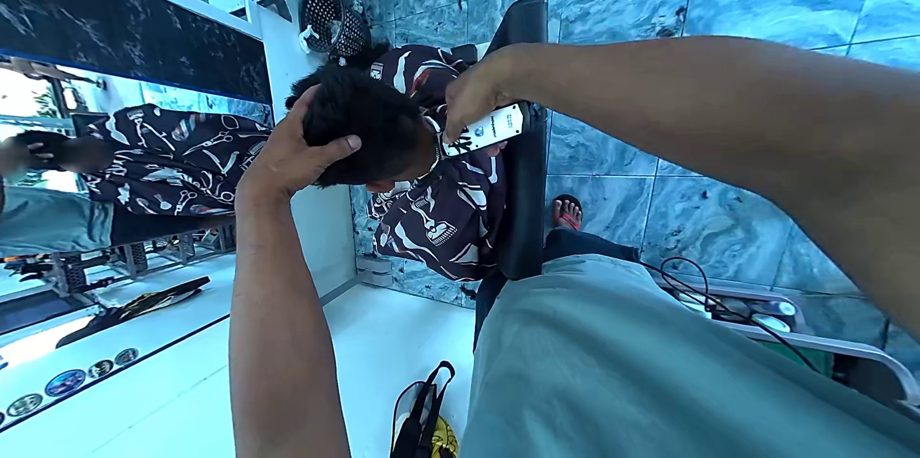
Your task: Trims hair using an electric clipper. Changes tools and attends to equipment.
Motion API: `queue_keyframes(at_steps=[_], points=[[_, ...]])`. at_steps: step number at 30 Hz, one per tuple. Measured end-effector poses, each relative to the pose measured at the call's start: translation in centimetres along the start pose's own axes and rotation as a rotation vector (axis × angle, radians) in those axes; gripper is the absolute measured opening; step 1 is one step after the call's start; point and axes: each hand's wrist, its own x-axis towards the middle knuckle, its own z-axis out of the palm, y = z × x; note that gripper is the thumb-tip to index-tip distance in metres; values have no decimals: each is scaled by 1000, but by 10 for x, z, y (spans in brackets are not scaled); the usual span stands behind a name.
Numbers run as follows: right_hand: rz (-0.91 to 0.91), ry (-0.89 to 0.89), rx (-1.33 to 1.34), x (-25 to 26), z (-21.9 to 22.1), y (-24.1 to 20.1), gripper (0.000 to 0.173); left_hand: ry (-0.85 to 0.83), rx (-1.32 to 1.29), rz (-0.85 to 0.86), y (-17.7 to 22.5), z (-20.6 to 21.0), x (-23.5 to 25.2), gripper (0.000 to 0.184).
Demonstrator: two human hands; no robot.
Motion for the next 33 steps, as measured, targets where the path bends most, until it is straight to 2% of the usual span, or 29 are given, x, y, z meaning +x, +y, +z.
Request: queue_keyframes(at_steps=[3,7,10,13,16,20,23,27,30,33], points=[[-44,17,149,6,-2,5,30,-9,27,19,1,-2,1,89],[-58,3,160,14,3,11,31,-25,51,15,4,-5,2,89],[-139,-32,271,15,7,15,32,-35,63,-3,6,-7,4,92],[-95,-8,247,17,13,13,30,-41,54,-9,4,-9,6,92],[-160,-53,326,17,10,16,31,-46,54,-10,3,-9,8,92],[-119,-35,294,13,14,13,29,-39,62,-3,1,-11,8,94],[-192,-62,382,13,14,17,29,-41,63,-3,0,-11,9,93],[-160,-43,344,14,17,17,27,-50,65,-7,2,-12,9,93],[-235,-60,418,14,16,18,29,-55,55,-8,2,-12,10,92],[-135,-38,323,16,19,15,27,-60,55,-11,2,-12,11,91]])
